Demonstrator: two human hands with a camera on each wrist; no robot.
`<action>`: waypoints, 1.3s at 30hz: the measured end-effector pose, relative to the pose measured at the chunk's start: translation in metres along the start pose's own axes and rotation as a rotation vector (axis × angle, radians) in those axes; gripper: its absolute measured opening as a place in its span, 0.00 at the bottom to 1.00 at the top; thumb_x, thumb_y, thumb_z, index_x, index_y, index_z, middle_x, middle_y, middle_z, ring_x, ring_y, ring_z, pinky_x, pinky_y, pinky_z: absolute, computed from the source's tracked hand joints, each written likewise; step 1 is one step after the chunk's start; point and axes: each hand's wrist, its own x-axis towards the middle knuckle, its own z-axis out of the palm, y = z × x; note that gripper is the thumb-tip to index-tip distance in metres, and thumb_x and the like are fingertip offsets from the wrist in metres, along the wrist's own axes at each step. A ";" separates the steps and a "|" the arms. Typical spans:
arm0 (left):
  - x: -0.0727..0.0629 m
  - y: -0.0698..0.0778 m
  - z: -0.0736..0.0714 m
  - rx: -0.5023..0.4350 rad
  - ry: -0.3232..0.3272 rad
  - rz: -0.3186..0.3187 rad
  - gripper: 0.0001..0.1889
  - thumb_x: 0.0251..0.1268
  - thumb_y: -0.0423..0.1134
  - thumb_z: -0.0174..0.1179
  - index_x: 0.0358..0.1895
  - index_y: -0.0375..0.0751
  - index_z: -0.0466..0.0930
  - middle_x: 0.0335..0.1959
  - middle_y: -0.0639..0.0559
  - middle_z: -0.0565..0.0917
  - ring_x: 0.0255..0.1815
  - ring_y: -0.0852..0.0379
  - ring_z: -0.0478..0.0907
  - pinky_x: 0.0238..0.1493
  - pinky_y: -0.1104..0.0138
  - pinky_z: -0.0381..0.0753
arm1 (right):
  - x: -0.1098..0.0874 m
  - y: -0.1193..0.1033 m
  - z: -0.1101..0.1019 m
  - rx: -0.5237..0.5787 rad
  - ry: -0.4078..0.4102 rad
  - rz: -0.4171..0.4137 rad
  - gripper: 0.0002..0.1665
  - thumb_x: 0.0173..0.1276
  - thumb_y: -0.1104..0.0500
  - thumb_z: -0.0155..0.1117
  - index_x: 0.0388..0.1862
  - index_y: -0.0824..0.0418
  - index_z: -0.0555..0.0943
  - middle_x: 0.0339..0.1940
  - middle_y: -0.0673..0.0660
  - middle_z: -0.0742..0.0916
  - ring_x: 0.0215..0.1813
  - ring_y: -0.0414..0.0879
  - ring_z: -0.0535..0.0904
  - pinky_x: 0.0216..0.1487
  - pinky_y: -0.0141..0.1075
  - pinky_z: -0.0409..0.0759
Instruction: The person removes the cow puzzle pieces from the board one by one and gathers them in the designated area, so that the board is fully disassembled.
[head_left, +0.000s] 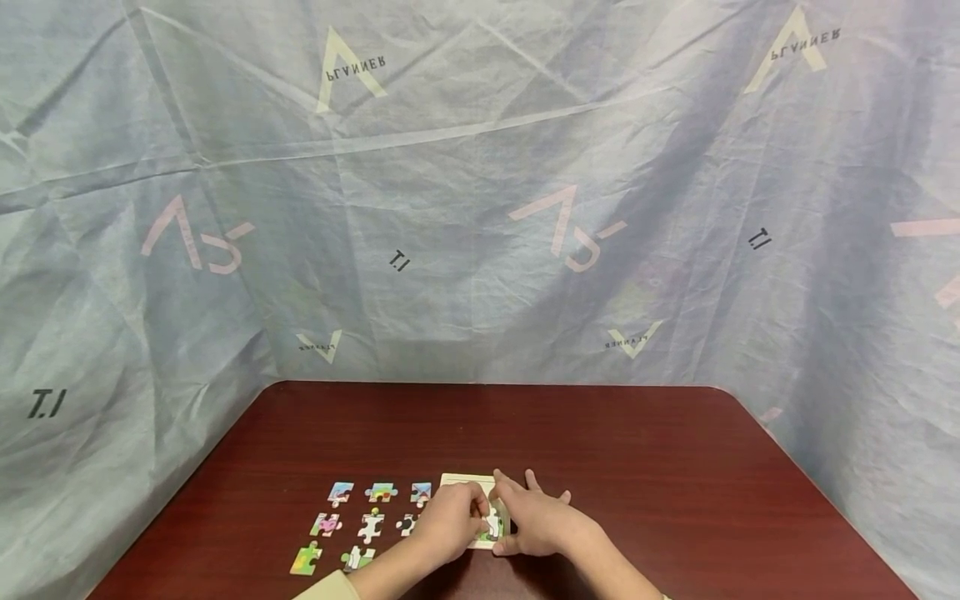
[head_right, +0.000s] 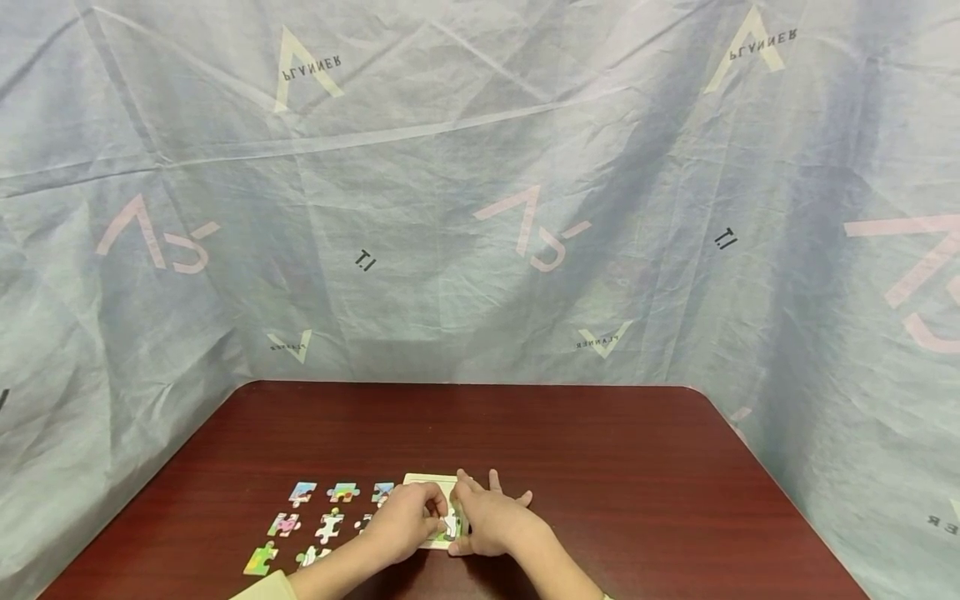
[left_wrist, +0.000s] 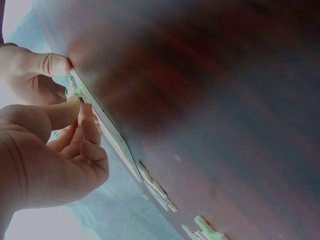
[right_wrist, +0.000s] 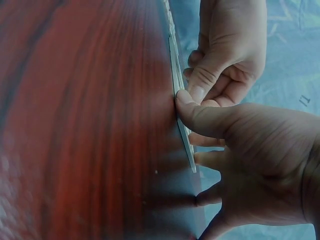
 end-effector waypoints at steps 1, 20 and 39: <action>0.000 -0.001 0.000 -0.005 0.007 0.007 0.11 0.56 0.26 0.74 0.28 0.44 0.80 0.21 0.60 0.77 0.22 0.69 0.68 0.26 0.72 0.70 | 0.000 -0.001 -0.001 0.001 0.001 0.002 0.40 0.60 0.38 0.79 0.67 0.42 0.72 0.88 0.54 0.63 0.83 0.80 0.54 0.52 0.93 0.53; -0.012 -0.024 -0.022 -0.113 0.032 -0.012 0.10 0.56 0.25 0.73 0.29 0.41 0.82 0.22 0.57 0.79 0.24 0.69 0.69 0.27 0.73 0.70 | -0.018 -0.030 -0.026 0.013 -0.033 0.051 0.37 0.63 0.46 0.80 0.67 0.52 0.74 0.87 0.59 0.64 0.84 0.78 0.56 0.57 0.91 0.56; -0.041 -0.056 -0.056 -0.078 0.062 -0.103 0.07 0.63 0.28 0.71 0.33 0.41 0.81 0.25 0.55 0.79 0.26 0.65 0.71 0.31 0.70 0.73 | -0.021 -0.030 -0.028 0.060 -0.060 0.056 0.41 0.64 0.53 0.80 0.74 0.52 0.71 0.88 0.56 0.62 0.87 0.73 0.51 0.61 0.90 0.52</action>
